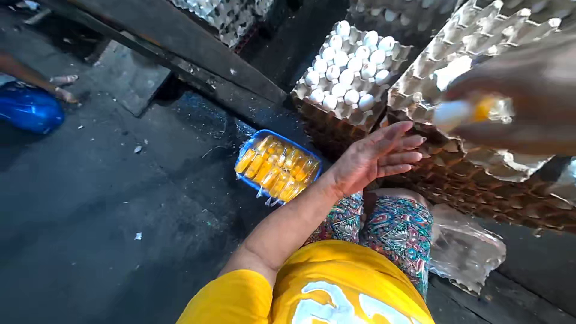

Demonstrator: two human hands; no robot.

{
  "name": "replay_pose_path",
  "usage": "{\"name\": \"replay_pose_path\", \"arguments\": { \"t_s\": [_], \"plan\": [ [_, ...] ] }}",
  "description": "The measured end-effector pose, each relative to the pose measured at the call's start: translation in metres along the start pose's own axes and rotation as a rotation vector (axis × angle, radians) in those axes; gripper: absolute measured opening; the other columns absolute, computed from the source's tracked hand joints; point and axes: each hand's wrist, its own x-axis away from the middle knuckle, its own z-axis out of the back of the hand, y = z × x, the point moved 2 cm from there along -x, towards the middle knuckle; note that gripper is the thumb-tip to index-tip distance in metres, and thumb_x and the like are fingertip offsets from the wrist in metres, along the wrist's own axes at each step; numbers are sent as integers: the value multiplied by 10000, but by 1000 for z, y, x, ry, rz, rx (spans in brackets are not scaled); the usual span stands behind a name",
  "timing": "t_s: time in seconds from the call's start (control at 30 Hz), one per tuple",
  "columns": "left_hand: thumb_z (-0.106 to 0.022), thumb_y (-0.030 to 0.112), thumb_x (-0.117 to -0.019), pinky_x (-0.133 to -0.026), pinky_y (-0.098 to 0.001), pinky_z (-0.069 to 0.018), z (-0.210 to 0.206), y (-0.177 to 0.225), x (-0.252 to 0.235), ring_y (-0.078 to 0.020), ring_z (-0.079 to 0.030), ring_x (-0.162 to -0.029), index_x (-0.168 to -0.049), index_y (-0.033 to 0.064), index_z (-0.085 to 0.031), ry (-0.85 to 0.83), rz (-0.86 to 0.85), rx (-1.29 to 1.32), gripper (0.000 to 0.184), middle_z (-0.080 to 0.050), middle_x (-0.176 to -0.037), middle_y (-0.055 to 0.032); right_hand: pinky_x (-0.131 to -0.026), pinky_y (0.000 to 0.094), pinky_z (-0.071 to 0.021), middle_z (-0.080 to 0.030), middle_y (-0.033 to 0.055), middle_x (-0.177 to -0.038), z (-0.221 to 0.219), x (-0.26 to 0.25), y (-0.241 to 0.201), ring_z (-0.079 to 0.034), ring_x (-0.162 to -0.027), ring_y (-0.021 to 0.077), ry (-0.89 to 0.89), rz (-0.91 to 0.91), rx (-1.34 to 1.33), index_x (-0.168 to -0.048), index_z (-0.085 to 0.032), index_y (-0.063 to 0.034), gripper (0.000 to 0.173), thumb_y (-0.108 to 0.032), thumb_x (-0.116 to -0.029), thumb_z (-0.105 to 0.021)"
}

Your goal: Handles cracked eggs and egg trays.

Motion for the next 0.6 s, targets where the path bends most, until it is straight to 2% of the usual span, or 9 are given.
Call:
{"name": "replay_pose_path", "arguments": {
  "t_s": [0.07,0.13,0.2,0.27,0.33,0.43,0.5,0.53,0.6],
  "plan": [
    [-425,400,-1085,-890,-308,-593,20,-6,18,-142,-711,-990,-1415,149,-515,-7,1,84,425,-700,-1198,-35,-738,647,-490,-671,130,-832,-22,-19,-50,-666,-805,397,-37,78,27,-1071,-684,-111,342,-365,-842,-711],
    [-486,403,-1062,-877,-292,-597,42,-13,37,-128,-713,-958,-1295,148,-567,11,8,140,355,-715,-1092,-15,-886,612,-480,-690,118,-928,-39,-38,-86,-675,-930,364,-145,76,17,-1144,-650,-102,382,-303,-846,-781],
    [-593,383,-1011,-873,-290,-598,63,-23,58,-131,-716,-949,-1238,167,-598,49,-1,223,313,-716,-1068,-16,-935,601,-476,-697,108,-961,-60,-53,-104,-677,-959,347,-174,114,-41,-1213,-614,-98,458,-275,-835,-801],
    [-682,376,-966,-901,-321,-599,83,-32,77,-169,-725,-981,-1263,176,-619,43,-56,328,363,-720,-1125,-49,-954,586,-479,-703,91,-993,-77,-64,-117,-677,-973,330,-178,153,-97,-1281,-585,-110,520,-244,-828,-801],
    [-731,376,-939,-892,-316,-604,98,-38,90,-184,-732,-982,-1267,180,-645,36,-114,400,392,-725,-1146,-75,-958,576,-485,-720,87,-1076,-89,-73,-130,-679,-1019,327,-155,180,-136,-1403,-545,-123,682,-210,-795,-840],
    [-786,392,-885,-878,-306,-609,113,-41,103,-194,-743,-977,-1252,186,-664,59,-171,456,438,-736,-1146,-92,-1025,575,-464,-648,87,-1348,-99,-75,-139,-616,-1223,326,-93,199,-262,-1547,-443,-162,819,-242,-820,-813],
    [-794,371,-879,-866,-297,-607,125,-44,109,-182,-734,-969,-1288,206,-657,52,-208,493,462,-728,-1158,-80,-1083,555,-442,-579,64,-1463,-104,-68,-135,-555,-1327,293,-5,182,-389,-1567,-431,-178,761,-346,-879,-710],
    [-779,342,-897,-856,-286,-608,131,-44,111,-172,-732,-961,-1322,216,-644,36,-225,517,463,-724,-1171,-78,-1110,528,-435,-563,52,-1482,-109,-62,-130,-538,-1349,262,29,144,-455,-1556,-450,-180,719,-383,-905,-678],
    [-751,305,-926,-814,-272,-615,142,-42,116,-165,-730,-911,-1351,218,-619,32,-250,565,454,-715,-1154,-87,-1097,488,-464,-587,73,-1450,-125,-45,-115,-563,-1324,237,74,31,-537,-1514,-512,-154,643,-429,-948,-644]
  ]
}}
